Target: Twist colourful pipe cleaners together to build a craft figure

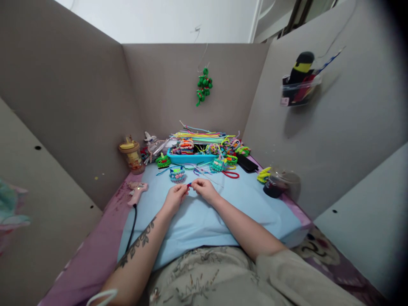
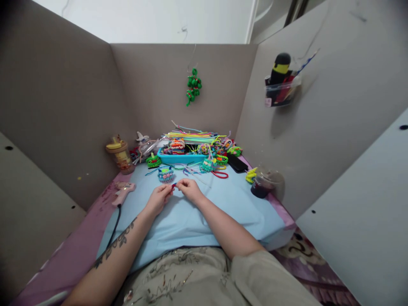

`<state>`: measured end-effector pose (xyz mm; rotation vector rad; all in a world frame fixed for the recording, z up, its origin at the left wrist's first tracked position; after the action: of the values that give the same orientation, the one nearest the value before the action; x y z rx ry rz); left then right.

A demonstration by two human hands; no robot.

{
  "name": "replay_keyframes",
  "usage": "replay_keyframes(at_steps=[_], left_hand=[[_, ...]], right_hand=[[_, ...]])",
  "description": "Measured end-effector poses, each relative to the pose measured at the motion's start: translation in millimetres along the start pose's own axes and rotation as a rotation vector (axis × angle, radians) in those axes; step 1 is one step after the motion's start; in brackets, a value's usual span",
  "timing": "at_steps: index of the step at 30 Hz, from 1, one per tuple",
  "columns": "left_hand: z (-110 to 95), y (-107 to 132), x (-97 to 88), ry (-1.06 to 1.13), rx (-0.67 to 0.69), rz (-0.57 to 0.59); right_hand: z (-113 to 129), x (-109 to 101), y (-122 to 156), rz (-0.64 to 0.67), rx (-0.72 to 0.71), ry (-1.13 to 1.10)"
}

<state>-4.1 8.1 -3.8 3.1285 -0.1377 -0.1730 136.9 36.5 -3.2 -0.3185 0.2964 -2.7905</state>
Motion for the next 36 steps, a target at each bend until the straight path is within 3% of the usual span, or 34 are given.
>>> replay_keyframes(at_steps=[10, 20, 23, 30, 36], left_hand=[[-2, 4, 6.1, 0.169, -0.086, 0.224], [-7, 10, 9.3, 0.145, -0.127, 0.348], [-5, 9, 8.9, 0.108, -0.100, 0.300], [-4, 3, 2.7, -0.036, 0.063, 0.010], [-7, 4, -2.9, -0.138, 0.128, -0.159]], right_hand=[[-8, -2, -3, 0.013, 0.050, -0.166], [-7, 2, -4, 0.055, 0.098, -0.276], [-4, 3, -2, 0.061, 0.075, -0.243], [2, 3, 0, 0.013, -0.059, -0.078], [2, 4, 0, -0.003, -0.117, 0.034]])
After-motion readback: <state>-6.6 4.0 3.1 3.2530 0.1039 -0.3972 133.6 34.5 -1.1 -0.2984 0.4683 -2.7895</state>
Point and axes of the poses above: each hand's wrist, its own y-axis away from the middle knuckle, its own x-axis out of the palm, z = x × y, the point moved 3 cm from there along -y, towards the middle knuckle, and after that the axes turned 13 degrees about -y, right-handed, at the moved point
